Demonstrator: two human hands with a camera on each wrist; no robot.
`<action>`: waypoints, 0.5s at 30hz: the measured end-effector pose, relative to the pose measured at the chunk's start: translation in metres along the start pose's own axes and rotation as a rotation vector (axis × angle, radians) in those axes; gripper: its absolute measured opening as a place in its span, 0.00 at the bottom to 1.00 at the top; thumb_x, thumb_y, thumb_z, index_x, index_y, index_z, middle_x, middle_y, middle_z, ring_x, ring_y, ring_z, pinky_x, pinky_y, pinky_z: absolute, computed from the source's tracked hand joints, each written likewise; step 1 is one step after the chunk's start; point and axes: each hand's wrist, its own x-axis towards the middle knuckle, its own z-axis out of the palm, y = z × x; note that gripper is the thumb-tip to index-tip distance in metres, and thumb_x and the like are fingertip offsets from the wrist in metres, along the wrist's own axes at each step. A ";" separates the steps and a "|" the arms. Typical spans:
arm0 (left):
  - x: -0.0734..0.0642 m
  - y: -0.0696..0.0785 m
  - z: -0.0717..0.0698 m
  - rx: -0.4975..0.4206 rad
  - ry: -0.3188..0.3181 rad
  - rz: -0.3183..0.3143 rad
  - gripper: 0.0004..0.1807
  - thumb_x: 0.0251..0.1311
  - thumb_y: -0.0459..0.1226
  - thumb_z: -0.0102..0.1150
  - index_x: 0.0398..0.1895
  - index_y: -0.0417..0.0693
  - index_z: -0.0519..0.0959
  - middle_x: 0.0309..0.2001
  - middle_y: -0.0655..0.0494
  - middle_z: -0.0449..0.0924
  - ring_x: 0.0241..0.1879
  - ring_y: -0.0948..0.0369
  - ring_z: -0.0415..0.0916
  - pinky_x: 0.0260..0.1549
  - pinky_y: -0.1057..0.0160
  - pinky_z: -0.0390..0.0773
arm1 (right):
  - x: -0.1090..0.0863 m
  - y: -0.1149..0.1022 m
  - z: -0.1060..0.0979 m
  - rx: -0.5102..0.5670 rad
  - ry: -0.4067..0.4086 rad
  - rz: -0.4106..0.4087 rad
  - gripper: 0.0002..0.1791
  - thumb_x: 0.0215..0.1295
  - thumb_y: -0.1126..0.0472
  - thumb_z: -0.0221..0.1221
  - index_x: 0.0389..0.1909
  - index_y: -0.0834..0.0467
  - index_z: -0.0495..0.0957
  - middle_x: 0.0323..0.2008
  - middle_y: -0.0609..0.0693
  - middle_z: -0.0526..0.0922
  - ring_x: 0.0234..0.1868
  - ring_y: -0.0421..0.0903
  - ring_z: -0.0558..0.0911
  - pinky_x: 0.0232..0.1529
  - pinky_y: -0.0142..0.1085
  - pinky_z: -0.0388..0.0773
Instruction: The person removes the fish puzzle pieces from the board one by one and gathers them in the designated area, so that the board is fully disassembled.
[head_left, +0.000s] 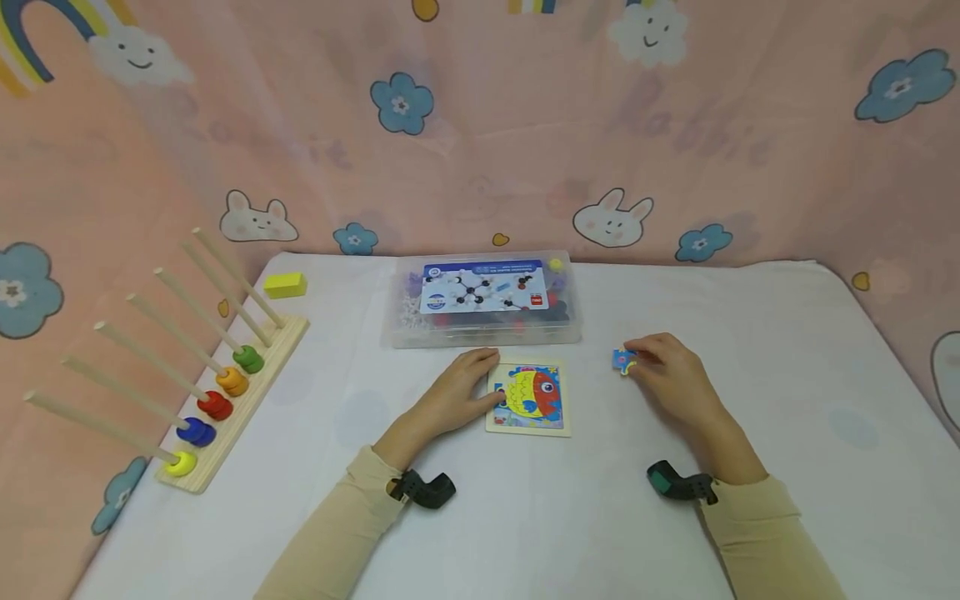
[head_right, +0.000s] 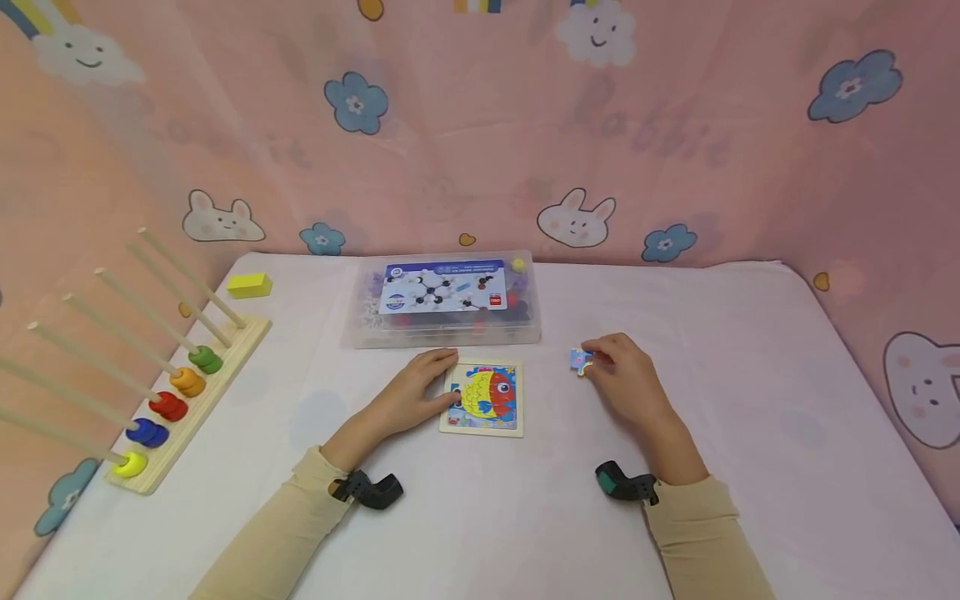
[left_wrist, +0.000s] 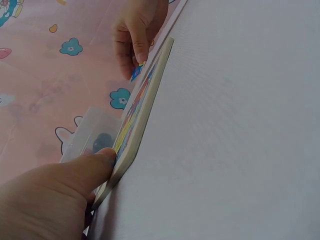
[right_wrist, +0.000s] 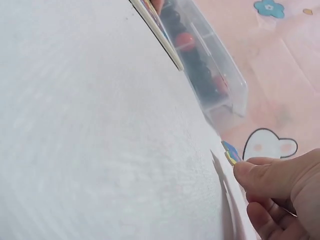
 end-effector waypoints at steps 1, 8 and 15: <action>0.000 0.000 0.000 0.000 0.000 -0.001 0.35 0.62 0.46 0.60 0.67 0.37 0.64 0.69 0.47 0.62 0.70 0.52 0.57 0.69 0.55 0.59 | -0.001 0.002 0.000 -0.006 0.004 0.002 0.17 0.61 0.69 0.59 0.52 0.66 0.77 0.48 0.62 0.75 0.50 0.58 0.76 0.52 0.53 0.74; 0.000 0.000 0.001 0.002 -0.001 -0.007 0.35 0.62 0.46 0.59 0.68 0.38 0.64 0.69 0.47 0.62 0.70 0.53 0.57 0.69 0.56 0.59 | -0.003 0.011 -0.001 -0.024 0.014 0.020 0.17 0.61 0.69 0.60 0.51 0.67 0.77 0.48 0.64 0.76 0.51 0.61 0.75 0.52 0.56 0.71; 0.000 0.001 0.000 -0.007 -0.002 -0.002 0.34 0.62 0.46 0.59 0.67 0.37 0.64 0.69 0.46 0.62 0.70 0.51 0.57 0.69 0.55 0.60 | -0.002 0.017 0.001 -0.009 0.005 0.023 0.17 0.62 0.69 0.59 0.52 0.66 0.76 0.48 0.65 0.75 0.51 0.62 0.74 0.51 0.57 0.71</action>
